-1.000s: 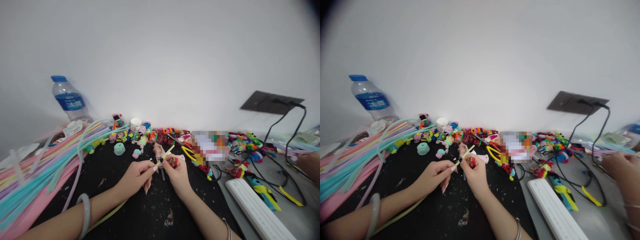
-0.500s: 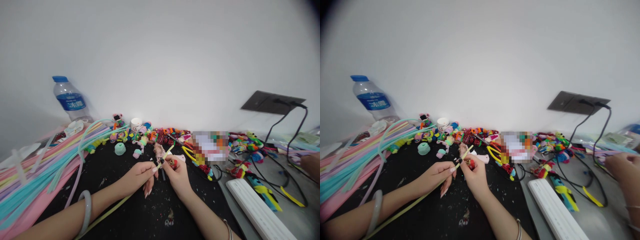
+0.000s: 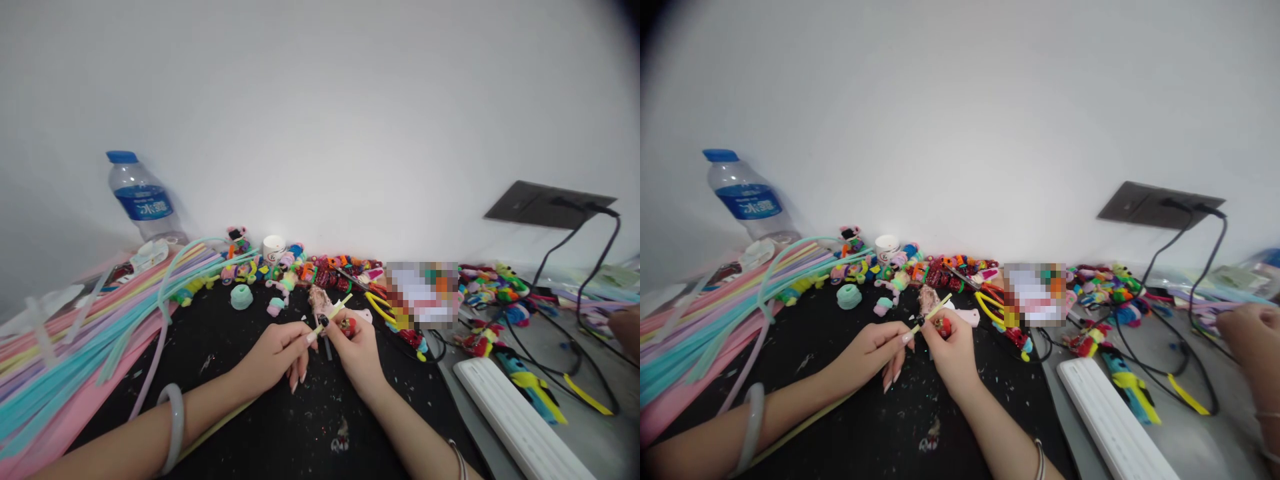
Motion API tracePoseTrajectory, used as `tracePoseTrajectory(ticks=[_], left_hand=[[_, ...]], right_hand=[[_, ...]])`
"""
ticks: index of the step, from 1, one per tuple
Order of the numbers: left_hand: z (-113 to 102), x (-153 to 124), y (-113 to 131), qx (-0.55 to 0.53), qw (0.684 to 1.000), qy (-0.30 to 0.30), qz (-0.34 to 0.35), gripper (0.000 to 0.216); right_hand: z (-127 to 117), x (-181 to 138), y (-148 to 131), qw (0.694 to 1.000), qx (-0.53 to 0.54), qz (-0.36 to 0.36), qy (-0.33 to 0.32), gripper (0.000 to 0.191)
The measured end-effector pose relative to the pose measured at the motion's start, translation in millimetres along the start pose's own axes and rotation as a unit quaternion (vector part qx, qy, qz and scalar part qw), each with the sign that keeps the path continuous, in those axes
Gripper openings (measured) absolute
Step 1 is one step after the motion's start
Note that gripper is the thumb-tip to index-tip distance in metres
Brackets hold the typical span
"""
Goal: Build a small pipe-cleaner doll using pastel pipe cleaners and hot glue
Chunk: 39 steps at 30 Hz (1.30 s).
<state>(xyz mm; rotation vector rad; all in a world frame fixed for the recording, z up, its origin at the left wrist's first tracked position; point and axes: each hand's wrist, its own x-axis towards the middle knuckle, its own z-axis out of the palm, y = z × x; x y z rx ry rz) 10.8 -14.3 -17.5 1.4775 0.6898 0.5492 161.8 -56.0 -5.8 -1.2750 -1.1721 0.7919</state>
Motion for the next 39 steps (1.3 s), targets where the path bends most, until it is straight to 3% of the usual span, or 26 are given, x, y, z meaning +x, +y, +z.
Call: tracePoseTrajectory(ticks=[5, 11, 15, 25, 34, 39], left_hand=[[-1, -3, 2, 0.067, 0.995, 0.063, 0.032, 0.025], [0, -10, 10, 0.232, 0.957, 0.106, 0.137, 0.028], [0, -11, 7, 0.26, 0.94, 0.118, 0.187, 0.023], [-2, -10, -4, 0.206, 0.953, 0.13, 0.178, 0.02], [-1, -10, -1, 0.304, 0.921, 0.127, 0.209, 0.023], [-1, -10, 0, 0.306, 0.92, 0.127, 0.21, 0.022]], right_hand=[[-5, 3, 9, 0.995, 0.085, 0.052, -0.017, 0.038], [-3, 4, 16, 0.993, 0.066, 0.1, -0.01, 0.046], [-1, 4, 15, 0.993, 0.034, 0.116, 0.002, 0.046], [-1, 9, 13, 0.994, -0.01, 0.106, 0.013, 0.044], [-2, 9, 14, 0.996, -0.018, 0.092, 0.014, 0.043], [-1, 10, 15, 0.994, -0.015, 0.104, 0.012, 0.043]])
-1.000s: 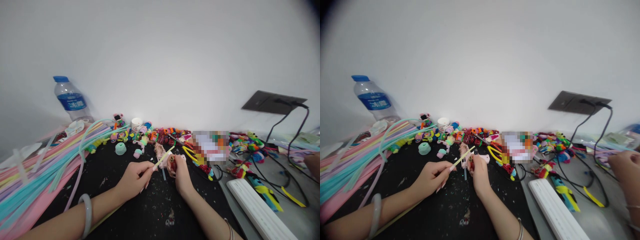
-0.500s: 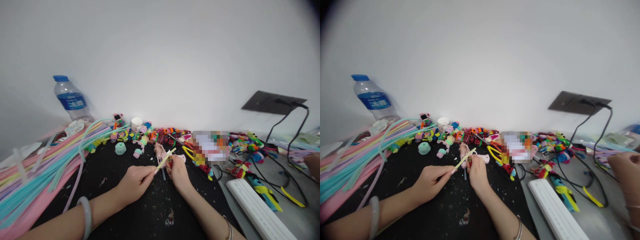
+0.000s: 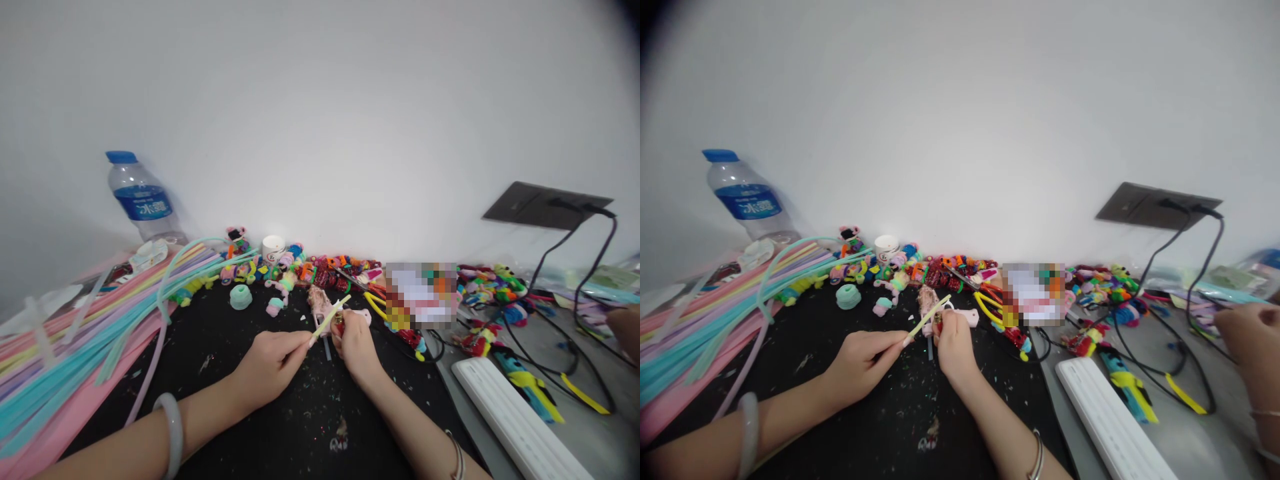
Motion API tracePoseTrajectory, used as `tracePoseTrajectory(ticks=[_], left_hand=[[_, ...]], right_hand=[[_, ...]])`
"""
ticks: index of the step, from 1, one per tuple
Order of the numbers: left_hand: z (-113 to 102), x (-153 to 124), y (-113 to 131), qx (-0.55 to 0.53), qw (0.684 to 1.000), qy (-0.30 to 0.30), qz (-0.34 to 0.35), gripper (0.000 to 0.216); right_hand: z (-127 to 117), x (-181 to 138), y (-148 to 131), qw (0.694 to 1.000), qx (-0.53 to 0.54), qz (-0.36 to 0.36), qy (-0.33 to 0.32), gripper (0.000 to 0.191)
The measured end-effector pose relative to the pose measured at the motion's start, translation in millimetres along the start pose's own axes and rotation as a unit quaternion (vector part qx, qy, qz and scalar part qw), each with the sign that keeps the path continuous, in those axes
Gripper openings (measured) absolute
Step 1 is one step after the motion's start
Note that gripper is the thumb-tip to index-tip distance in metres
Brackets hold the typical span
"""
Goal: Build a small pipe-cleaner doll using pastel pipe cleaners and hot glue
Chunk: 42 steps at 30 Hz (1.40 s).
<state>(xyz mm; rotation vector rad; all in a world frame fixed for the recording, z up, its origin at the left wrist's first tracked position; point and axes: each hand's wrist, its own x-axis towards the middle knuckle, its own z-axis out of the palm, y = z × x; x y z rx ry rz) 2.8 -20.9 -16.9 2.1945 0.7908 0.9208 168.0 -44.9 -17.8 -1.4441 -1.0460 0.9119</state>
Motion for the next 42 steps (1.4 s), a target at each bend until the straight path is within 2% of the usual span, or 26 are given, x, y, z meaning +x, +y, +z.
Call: tracePoseTrajectory(ticks=[6, 14, 20, 31, 42], left_hand=[[0.3, -0.4, -0.5, -0.02, 1.0, 0.016, 0.008, 0.021], [0.7, 0.5, 1.0, 0.065, 0.993, 0.037, 0.089, 0.023], [0.6, 1.2, 1.9, 0.096, 0.987, 0.053, 0.118, 0.024], [1.5, 1.3, 1.5, 0.102, 0.985, 0.052, 0.126, 0.023], [1.3, 0.7, 0.3, 0.111, 0.986, 0.037, 0.117, 0.023]], right_hand=[[0.2, -1.1, -1.4, 1.0, 0.007, 0.025, -0.01, 0.042], [3.3, 1.2, -5.5, 0.997, 0.019, 0.068, -0.037, 0.04], [3.5, 0.6, -7.5, 0.997, 0.01, 0.067, -0.048, 0.039], [-1.5, 0.5, -3.0, 0.999, -0.032, 0.03, -0.032, 0.038], [1.6, 2.2, -5.2, 0.997, -0.028, 0.044, -0.055, 0.041]])
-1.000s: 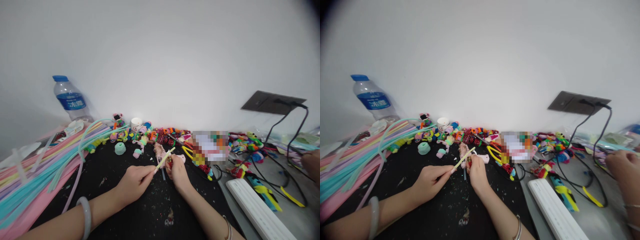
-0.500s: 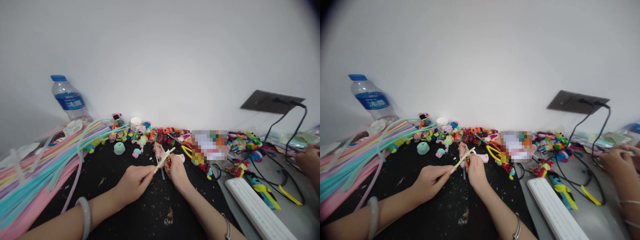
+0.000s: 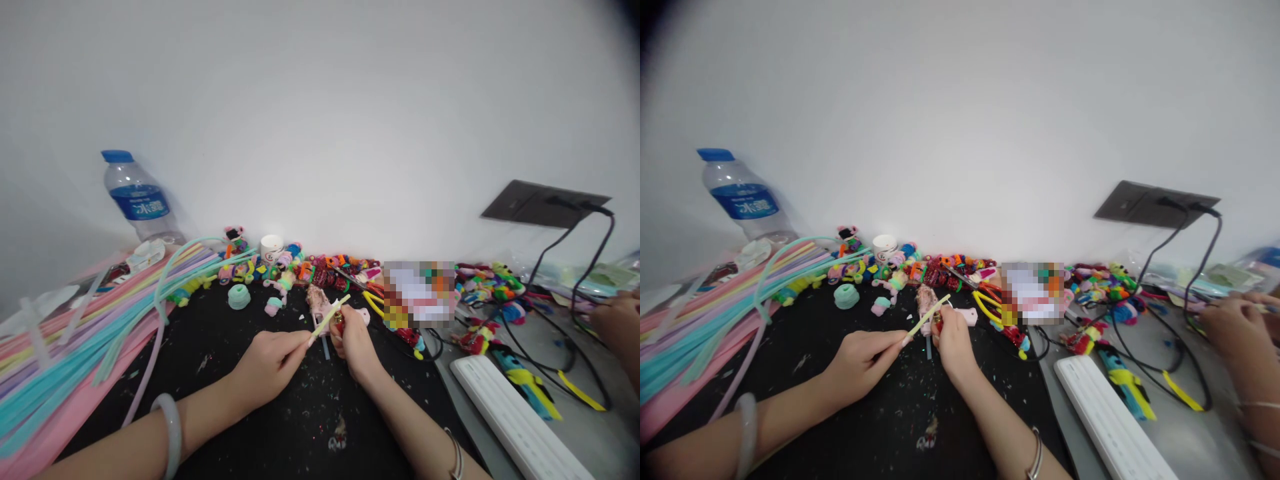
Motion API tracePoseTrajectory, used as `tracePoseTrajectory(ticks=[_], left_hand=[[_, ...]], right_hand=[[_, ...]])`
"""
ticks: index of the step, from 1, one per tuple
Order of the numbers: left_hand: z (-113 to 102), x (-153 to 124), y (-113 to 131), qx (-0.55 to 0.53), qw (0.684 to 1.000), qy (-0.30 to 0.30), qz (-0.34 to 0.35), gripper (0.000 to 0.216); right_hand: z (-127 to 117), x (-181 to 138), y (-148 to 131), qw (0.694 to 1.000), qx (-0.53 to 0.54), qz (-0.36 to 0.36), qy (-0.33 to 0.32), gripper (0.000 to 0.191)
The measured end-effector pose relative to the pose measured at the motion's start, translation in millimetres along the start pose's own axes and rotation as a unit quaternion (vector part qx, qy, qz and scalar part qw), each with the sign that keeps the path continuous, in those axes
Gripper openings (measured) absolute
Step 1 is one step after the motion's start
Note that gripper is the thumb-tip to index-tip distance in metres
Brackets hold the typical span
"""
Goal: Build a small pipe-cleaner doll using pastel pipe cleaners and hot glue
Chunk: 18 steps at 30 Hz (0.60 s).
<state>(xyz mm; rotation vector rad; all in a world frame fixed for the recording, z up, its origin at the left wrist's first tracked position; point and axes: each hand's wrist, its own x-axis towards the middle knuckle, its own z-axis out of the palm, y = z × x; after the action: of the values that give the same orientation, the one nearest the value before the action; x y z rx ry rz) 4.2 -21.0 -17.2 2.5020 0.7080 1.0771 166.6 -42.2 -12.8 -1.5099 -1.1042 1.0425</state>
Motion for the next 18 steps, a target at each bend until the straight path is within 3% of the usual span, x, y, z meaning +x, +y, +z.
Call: tracePoseTrajectory(ticks=[18], left_hand=[[-0.6, 1.4, 0.7, 0.011, 1.0, -0.001, 0.01, 0.023]], right_hand=[[-4.7, 0.7, 7.1, 0.992, -0.107, -0.048, 0.042, 0.038]])
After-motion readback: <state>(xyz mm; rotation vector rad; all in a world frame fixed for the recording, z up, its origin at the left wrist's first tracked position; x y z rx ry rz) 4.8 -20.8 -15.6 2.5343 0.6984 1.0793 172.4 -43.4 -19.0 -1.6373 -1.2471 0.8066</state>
